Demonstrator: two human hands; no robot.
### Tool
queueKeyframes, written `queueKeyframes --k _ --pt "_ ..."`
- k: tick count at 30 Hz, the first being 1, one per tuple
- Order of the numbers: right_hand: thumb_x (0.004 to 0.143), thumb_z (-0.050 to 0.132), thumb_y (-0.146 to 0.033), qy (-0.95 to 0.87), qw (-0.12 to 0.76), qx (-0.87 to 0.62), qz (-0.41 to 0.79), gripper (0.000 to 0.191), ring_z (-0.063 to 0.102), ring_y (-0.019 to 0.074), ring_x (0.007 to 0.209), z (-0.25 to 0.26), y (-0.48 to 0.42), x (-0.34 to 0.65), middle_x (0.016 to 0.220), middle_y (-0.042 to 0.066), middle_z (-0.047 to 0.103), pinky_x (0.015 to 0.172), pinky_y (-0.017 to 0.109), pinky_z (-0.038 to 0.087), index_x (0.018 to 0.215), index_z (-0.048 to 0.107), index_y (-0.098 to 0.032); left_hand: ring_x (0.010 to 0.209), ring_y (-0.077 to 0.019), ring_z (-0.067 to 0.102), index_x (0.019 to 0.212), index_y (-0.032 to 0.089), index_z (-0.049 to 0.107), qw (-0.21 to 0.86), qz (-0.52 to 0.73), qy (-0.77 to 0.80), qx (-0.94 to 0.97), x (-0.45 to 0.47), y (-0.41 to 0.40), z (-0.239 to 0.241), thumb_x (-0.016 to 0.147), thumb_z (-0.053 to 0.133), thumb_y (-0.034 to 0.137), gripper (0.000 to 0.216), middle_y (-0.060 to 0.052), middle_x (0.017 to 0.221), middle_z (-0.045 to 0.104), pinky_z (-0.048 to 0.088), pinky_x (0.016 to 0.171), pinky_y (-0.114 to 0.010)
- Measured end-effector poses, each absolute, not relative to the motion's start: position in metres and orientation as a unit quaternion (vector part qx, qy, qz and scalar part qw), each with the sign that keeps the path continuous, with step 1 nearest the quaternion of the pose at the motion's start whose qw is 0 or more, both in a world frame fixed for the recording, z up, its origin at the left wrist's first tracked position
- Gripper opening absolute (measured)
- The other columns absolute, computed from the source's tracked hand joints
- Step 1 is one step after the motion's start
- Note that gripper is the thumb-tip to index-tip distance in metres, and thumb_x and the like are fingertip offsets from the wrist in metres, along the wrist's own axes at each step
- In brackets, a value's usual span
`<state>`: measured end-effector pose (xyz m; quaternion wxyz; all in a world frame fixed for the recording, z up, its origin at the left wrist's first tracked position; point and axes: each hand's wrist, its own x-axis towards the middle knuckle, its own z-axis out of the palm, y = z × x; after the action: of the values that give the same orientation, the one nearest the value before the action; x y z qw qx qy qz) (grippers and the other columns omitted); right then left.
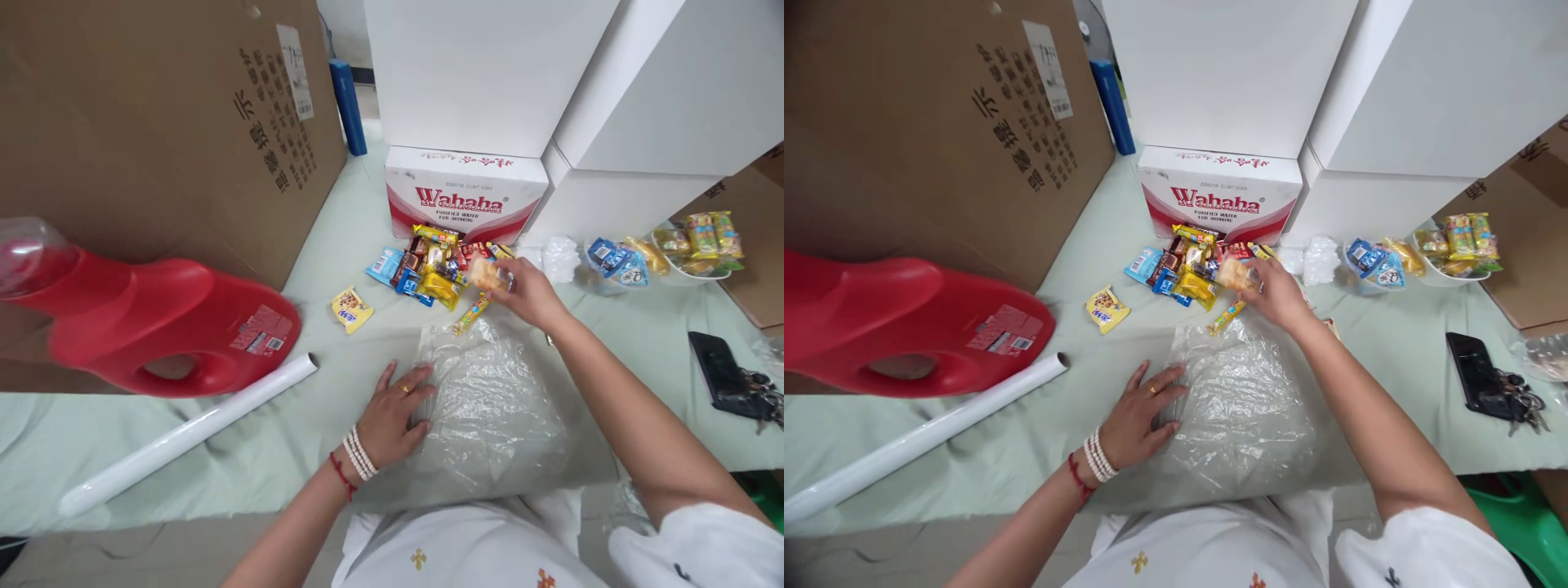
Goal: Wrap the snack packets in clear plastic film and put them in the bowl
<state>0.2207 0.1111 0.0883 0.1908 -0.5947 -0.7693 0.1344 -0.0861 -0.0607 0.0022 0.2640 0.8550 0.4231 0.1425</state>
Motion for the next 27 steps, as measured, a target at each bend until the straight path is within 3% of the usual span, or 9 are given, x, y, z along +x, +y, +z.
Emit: queueKeyframes --k 4,9,14,17,19,22,24,27 --pt "0.087 0.071 -0.033 -0.836 0.140 -0.468 0.250 0.050 0.064 0.0268 0.106 0.089 0.024 0.225 0.125 0.010 0.063 0.091 0.036 0.051 0.135 0.061 -0.025 0.147 -0.0329 0.044 0.135 0.023 0.061 0.274 0.143 0.416 0.855 -0.086 -0.059 0.002 0.085 0.063 0.035 0.051 -0.015 0.157 0.051 0.003 0.127 -0.062" --pt "0.089 0.066 -0.017 -0.827 0.042 -0.468 0.309 0.057 0.067 0.0266 0.110 0.055 -0.036 0.208 0.139 0.013 0.055 0.093 0.039 0.054 0.144 0.054 -0.025 0.152 -0.0342 0.036 0.142 0.023 0.057 0.252 0.173 0.427 0.851 -0.090 -0.064 0.005 0.085 0.057 0.027 0.057 -0.015 0.162 0.044 0.006 0.125 -0.064" --pt "0.099 0.057 -0.028 -0.818 0.150 -0.444 0.334 0.059 0.056 0.0268 0.131 0.050 -0.078 0.238 0.153 0.015 0.044 0.104 0.041 0.053 0.155 0.038 -0.031 0.148 -0.0325 0.043 0.146 0.029 0.054 0.277 0.150 0.355 0.880 -0.103 -0.088 0.014 0.068 0.051 0.010 0.080 -0.009 0.152 0.058 -0.001 0.126 -0.065" --pt "0.095 0.067 -0.045 -0.838 0.169 -0.414 0.315 0.069 0.050 0.0307 0.137 0.046 -0.118 0.267 0.152 0.016 0.047 0.109 0.048 0.049 0.156 0.037 -0.032 0.150 -0.0355 0.040 0.151 0.026 0.047 0.287 0.119 0.342 0.887 -0.110 -0.104 0.015 0.073 0.058 0.018 0.079 -0.014 0.160 0.047 0.002 0.125 -0.067" --pt "0.091 0.072 -0.046 -0.852 0.157 -0.412 0.282 0.065 0.050 0.0340 0.136 0.036 -0.141 0.277 0.149 0.016 0.052 0.112 0.054 0.045 0.150 0.049 -0.030 0.150 -0.0359 0.040 0.144 0.027 0.054 0.266 0.119 0.355 0.888 -0.110 -0.111 0.011 0.082 0.063 0.026 0.063 -0.015 0.160 0.046 0.003 0.125 -0.067" --pt "0.097 0.064 -0.033 -0.852 0.163 -0.417 0.270 0.028 0.056 0.0319 0.129 0.025 -0.155 0.280 0.136 0.013 0.063 0.108 0.054 0.047 0.124 0.069 -0.029 0.143 -0.0305 0.050 0.111 0.029 0.072 0.250 0.157 0.388 0.873 -0.106 -0.113 0.005 0.092 0.059 0.025 0.023 -0.009 0.144 0.064 0.007 0.126 -0.062" --pt "0.101 0.056 -0.027 -0.844 0.174 -0.401 0.310 0.018 0.063 0.0269 0.113 0.028 -0.146 0.279 0.119 0.010 0.071 0.100 0.048 0.051 0.108 0.073 -0.027 0.133 -0.0259 0.059 0.099 0.028 0.073 0.278 0.182 0.410 0.849 -0.102 -0.108 0.006 0.095 0.055 0.023 0.019 -0.007 0.126 0.074 0.013 0.126 -0.057" --pt "0.105 0.048 -0.032 -0.817 0.180 -0.393 0.382 0.026 0.064 0.0209 0.088 0.044 -0.112 0.281 0.091 0.006 0.071 0.085 0.038 0.052 0.097 0.071 -0.025 0.117 -0.0233 0.066 0.094 0.025 0.071 0.332 0.215 0.448 0.802 -0.095 -0.089 0.014 0.098 0.051 0.030 0.021 -0.007 0.106 0.077 0.030 0.120 -0.050"
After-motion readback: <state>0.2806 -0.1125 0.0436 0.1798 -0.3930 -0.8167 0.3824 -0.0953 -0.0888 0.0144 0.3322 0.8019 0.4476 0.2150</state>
